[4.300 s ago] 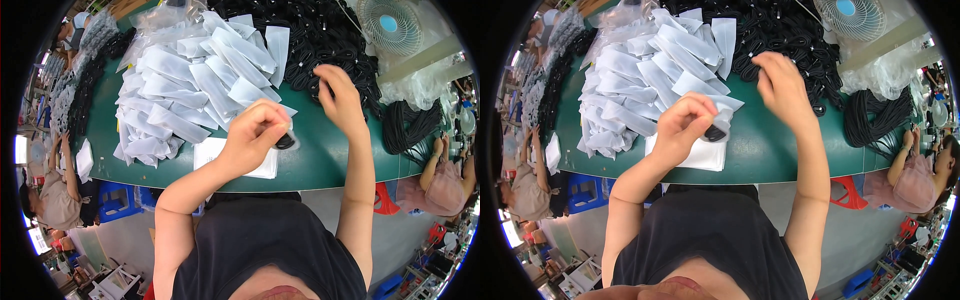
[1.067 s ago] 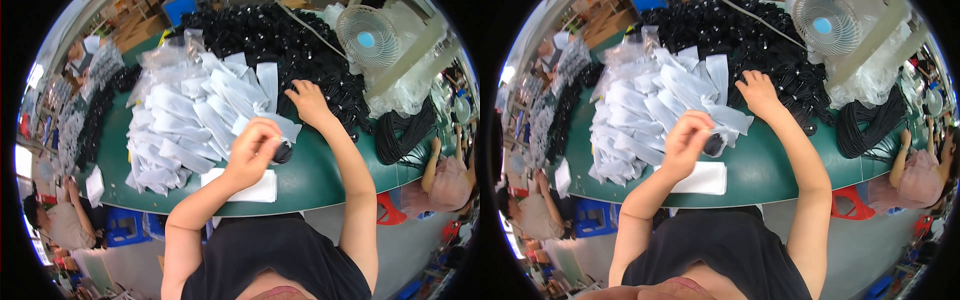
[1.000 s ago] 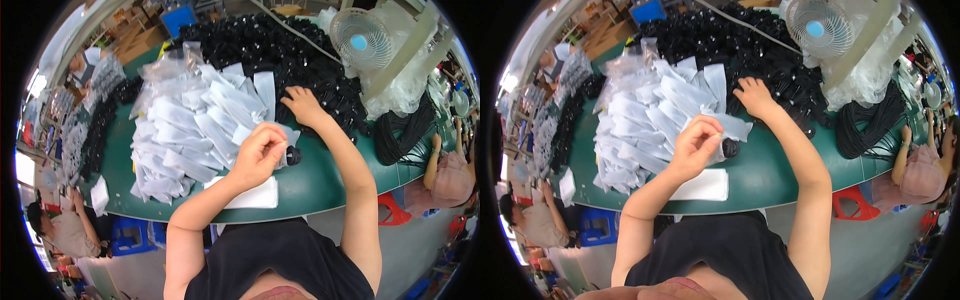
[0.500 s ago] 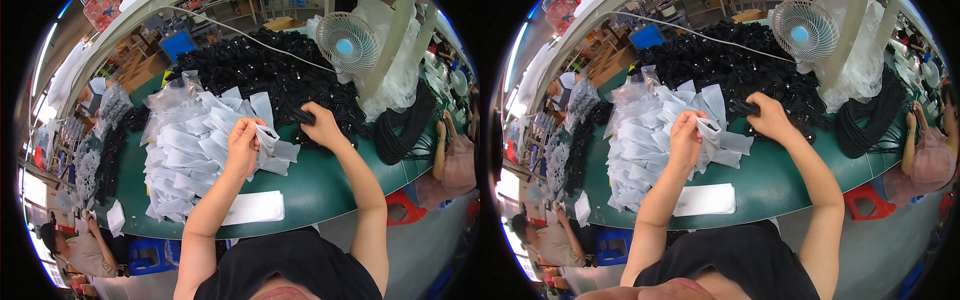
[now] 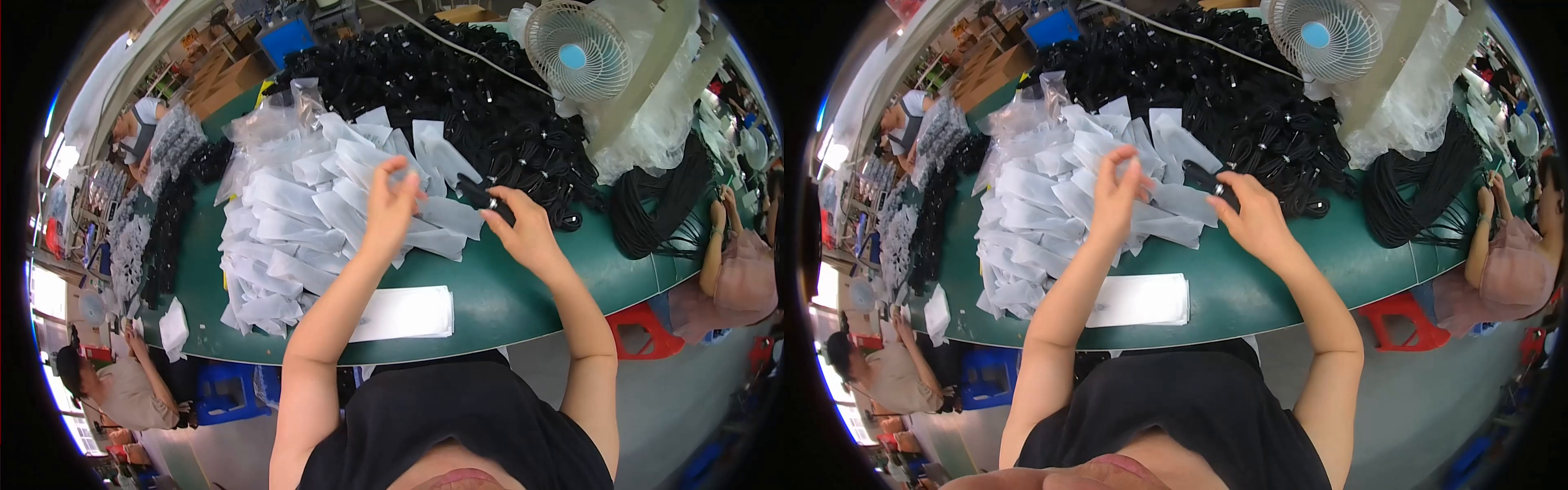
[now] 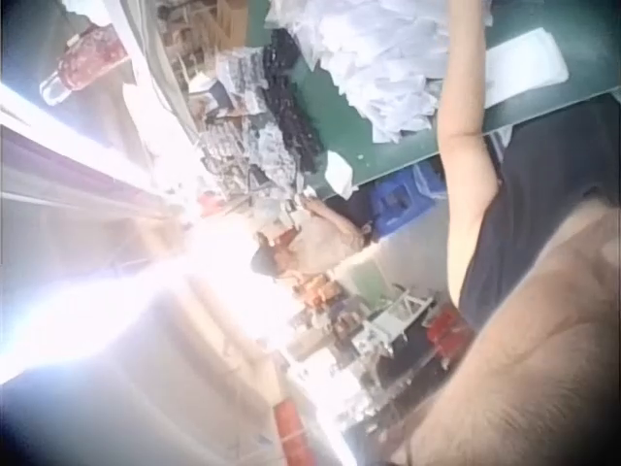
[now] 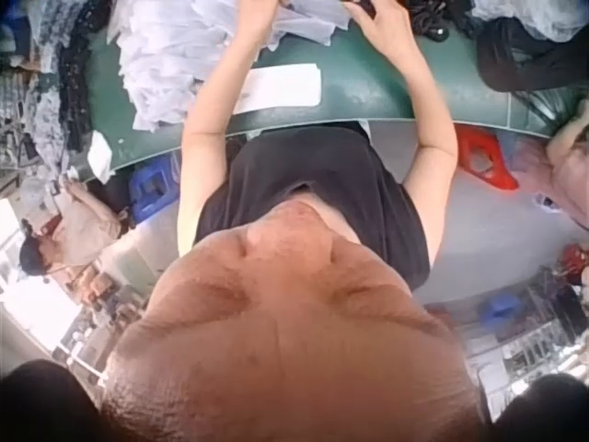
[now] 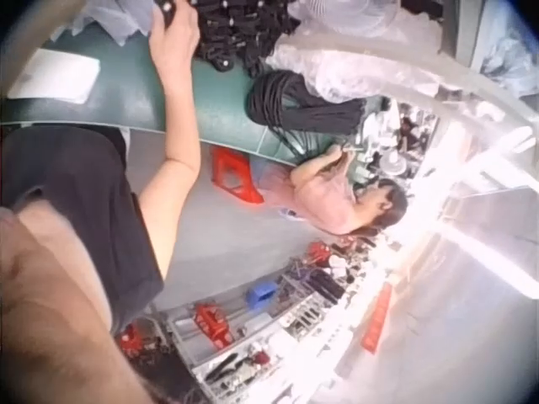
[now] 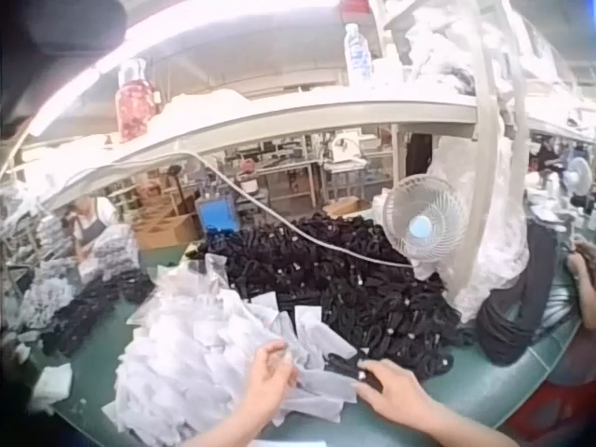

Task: Packaging black cables into individual plastic bags at a factory workbench.

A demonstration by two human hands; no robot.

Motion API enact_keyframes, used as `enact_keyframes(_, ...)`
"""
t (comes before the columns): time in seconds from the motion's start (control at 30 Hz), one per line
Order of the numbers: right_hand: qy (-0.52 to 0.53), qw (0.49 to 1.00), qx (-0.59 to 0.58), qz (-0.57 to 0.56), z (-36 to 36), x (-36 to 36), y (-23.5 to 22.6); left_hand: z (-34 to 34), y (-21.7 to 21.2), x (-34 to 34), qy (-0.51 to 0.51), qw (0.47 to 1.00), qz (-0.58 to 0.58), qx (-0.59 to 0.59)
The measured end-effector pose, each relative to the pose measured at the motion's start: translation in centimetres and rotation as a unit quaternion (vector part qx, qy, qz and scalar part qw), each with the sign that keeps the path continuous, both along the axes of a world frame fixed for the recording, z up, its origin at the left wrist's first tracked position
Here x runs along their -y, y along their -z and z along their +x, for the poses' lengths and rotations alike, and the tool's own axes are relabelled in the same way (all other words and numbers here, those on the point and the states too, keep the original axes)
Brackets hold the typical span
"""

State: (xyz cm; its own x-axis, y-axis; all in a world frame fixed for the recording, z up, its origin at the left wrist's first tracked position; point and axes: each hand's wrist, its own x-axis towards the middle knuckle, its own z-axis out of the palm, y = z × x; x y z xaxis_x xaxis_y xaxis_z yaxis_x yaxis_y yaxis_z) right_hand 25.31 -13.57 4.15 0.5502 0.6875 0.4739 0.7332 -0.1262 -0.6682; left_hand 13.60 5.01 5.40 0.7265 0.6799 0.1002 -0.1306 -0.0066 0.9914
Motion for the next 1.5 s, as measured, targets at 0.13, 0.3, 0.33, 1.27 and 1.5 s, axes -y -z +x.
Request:
enact_keyframes(0.13, -0.081, 0.989, 0.127, -0.001, -3.5, 0.8, -0.3, -4.0, 1.2, 3.0, 0.16, 0.987, 0.0, 0.033)
enact_keyframes(0.3, -0.121, 0.973, 0.196, 0.009, -6.2, 1.0, -0.5, -8.1, 2.3, 3.2, 0.228, 0.96, -0.153, 0.048)
enact_keyframes(0.33, -0.138, 0.971, 0.194, -0.001, -6.7, 1.2, -0.1, -8.8, 2.3, 3.3, 0.212, 0.962, -0.165, 0.053)
enact_keyframes(1.27, -0.165, 0.984, 0.025, -0.058, -7.8, 6.1, 3.7, -12.7, 7.5, 5.7, 0.073, 0.902, 0.412, -0.104)
enact_keyframes(1.5, -0.187, 0.981, -0.039, -0.023, -7.8, 5.7, 3.6, -13.6, 6.4, 5.0, 0.111, 0.984, 0.138, -0.036)
